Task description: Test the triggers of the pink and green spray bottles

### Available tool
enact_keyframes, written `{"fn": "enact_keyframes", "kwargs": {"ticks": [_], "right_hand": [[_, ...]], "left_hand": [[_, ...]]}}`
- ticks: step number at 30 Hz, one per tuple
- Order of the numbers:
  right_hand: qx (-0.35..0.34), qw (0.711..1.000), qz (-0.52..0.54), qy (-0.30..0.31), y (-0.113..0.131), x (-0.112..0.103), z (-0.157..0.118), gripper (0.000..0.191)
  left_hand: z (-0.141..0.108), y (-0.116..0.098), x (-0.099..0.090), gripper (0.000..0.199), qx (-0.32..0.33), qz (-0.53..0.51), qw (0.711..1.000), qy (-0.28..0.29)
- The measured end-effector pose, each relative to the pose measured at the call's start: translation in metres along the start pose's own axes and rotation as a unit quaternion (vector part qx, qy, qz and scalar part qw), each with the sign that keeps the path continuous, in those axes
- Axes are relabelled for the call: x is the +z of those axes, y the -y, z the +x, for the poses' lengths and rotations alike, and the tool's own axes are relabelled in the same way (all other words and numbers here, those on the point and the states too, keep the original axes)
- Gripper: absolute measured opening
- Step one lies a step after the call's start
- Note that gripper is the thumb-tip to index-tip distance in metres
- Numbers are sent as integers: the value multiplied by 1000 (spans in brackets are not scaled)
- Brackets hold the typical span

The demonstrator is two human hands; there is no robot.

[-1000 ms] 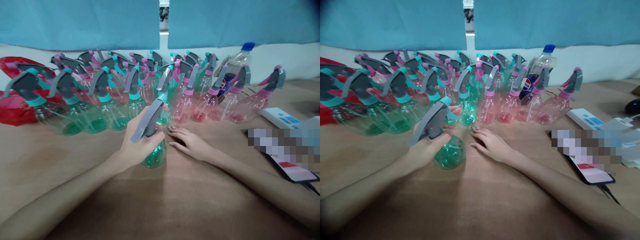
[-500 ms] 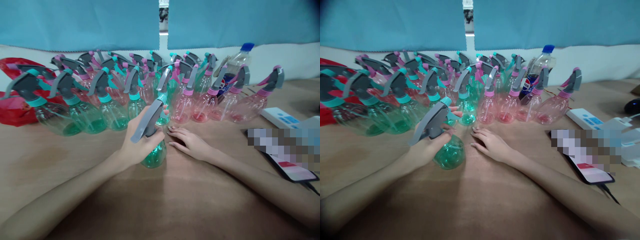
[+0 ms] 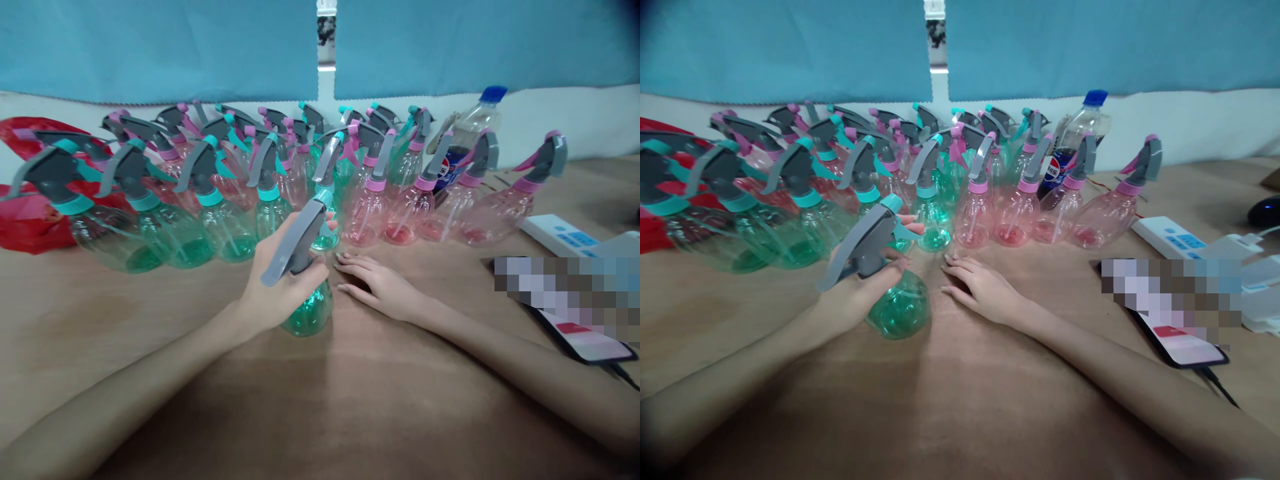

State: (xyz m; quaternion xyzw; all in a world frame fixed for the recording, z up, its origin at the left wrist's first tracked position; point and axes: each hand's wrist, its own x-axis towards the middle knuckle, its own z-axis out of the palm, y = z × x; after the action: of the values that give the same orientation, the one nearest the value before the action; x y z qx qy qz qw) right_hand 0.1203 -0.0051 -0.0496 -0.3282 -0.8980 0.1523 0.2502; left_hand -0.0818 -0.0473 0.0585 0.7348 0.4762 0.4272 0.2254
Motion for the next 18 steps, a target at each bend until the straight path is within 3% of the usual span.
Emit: {"fn": "enact_keyframes", "kwargs": {"ticks": [18], "right_hand": [[-2, 1000, -9, 4, 0, 0, 0, 42]], "left_hand": [[1, -2, -3, 32, -3, 37, 999, 23]]}}
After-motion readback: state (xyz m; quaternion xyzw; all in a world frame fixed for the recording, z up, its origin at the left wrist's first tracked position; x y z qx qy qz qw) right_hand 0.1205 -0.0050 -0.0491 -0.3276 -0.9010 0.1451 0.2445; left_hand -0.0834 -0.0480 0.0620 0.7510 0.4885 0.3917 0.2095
